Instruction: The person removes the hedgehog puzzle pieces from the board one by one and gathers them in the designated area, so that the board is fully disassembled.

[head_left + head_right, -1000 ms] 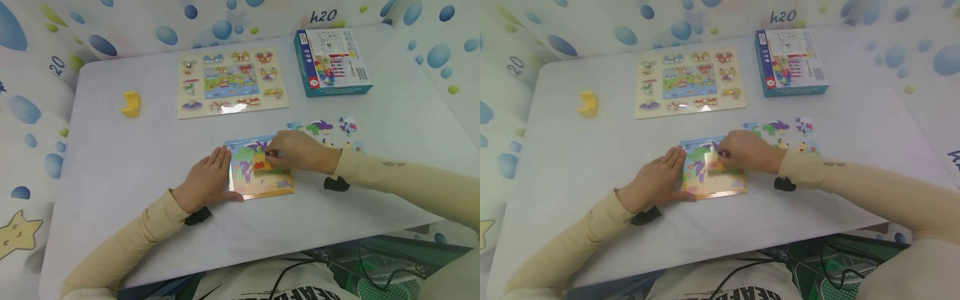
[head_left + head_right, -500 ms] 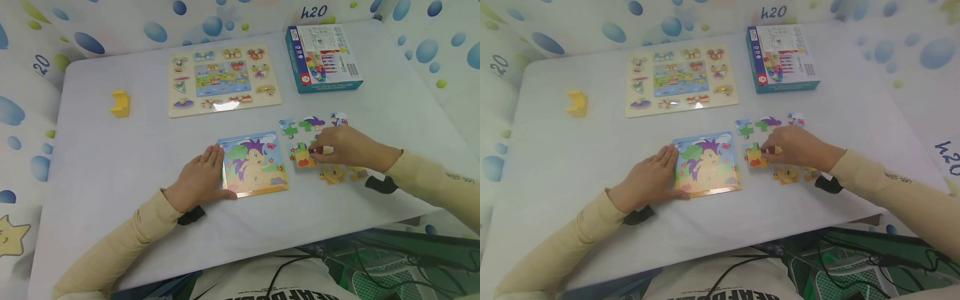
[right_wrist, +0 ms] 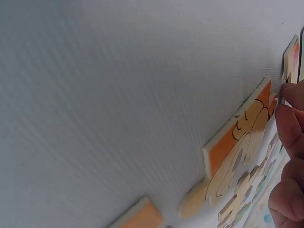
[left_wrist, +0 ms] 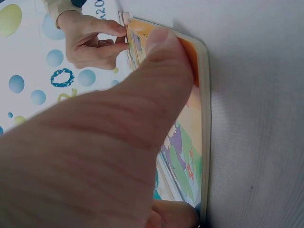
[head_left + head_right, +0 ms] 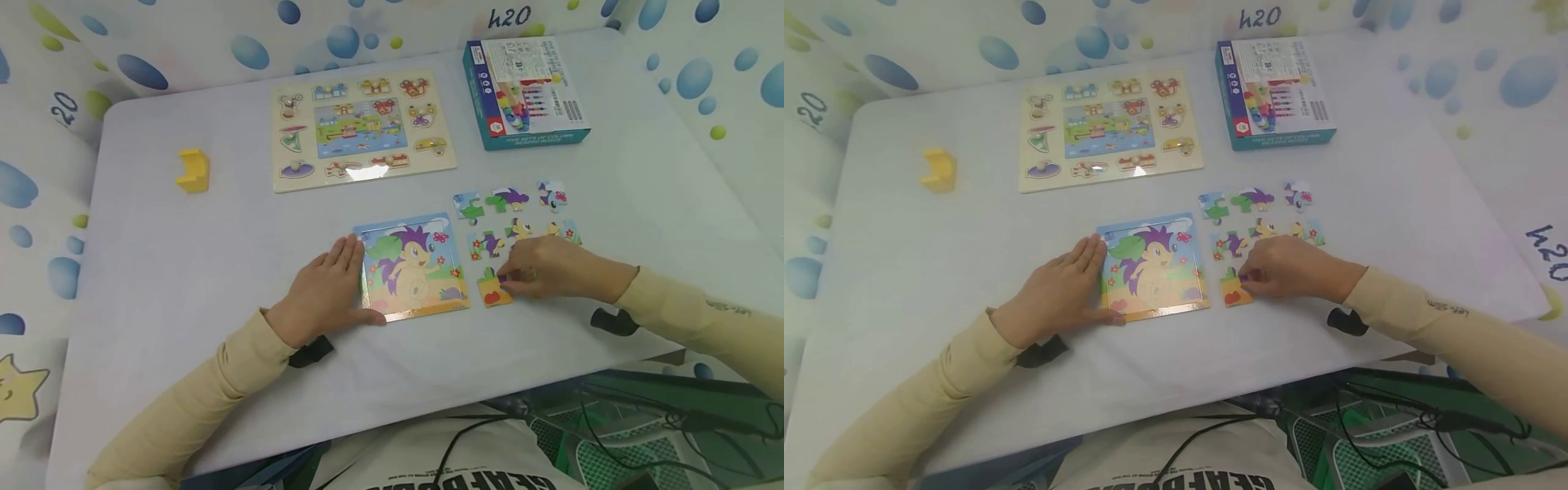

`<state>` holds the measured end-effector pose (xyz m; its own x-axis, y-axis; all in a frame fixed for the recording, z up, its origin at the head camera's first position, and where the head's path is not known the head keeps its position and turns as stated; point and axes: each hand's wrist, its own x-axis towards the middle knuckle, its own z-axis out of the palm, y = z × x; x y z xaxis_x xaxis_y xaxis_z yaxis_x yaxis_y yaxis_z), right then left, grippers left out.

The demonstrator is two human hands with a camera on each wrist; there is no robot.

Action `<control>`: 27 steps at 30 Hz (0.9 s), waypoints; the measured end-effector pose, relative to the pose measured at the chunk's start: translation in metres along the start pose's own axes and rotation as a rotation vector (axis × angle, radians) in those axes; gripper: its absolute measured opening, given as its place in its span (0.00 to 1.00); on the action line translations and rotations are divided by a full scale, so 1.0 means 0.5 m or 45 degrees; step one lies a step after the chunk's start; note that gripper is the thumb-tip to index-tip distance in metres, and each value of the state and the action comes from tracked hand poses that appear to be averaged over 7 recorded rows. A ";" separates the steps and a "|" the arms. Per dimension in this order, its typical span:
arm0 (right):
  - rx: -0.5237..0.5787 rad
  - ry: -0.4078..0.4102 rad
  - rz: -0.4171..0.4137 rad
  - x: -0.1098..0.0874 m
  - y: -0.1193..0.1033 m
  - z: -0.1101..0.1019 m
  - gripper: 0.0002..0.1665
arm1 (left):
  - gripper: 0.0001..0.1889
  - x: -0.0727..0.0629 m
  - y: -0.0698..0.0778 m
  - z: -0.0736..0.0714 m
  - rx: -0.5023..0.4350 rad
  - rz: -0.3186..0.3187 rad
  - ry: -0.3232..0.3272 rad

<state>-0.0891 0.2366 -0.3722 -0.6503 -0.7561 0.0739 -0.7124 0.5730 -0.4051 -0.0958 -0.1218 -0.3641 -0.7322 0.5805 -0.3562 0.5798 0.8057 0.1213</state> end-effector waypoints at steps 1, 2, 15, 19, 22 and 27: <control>-0.001 -0.002 0.002 -0.001 0.001 0.001 0.09 | 0.62 0.000 0.000 0.000 0.000 0.002 0.002; -0.002 -0.002 0.002 -0.001 0.002 0.002 0.09 | 0.62 0.000 0.000 0.000 0.001 0.003 0.004; 0.049 -0.022 0.007 -0.002 0.007 -0.001 0.10 | 0.62 0.000 0.002 -0.002 -0.010 -0.002 -0.005; 0.065 -0.044 0.019 -0.004 0.005 -0.004 0.10 | 0.62 0.000 0.002 -0.002 -0.010 0.000 -0.002; 0.069 -0.041 0.038 -0.004 0.003 -0.012 0.11 | 0.62 0.000 0.001 -0.003 -0.006 0.003 -0.003; 0.076 0.072 0.082 -0.007 0.006 -0.034 0.15 | 0.62 -0.001 0.002 -0.004 -0.009 0.003 0.001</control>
<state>-0.0934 0.2462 -0.3580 -0.7094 -0.6982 0.0968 -0.6528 0.5989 -0.4639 -0.0957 -0.1212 -0.3622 -0.7311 0.5824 -0.3554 0.5790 0.8051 0.1283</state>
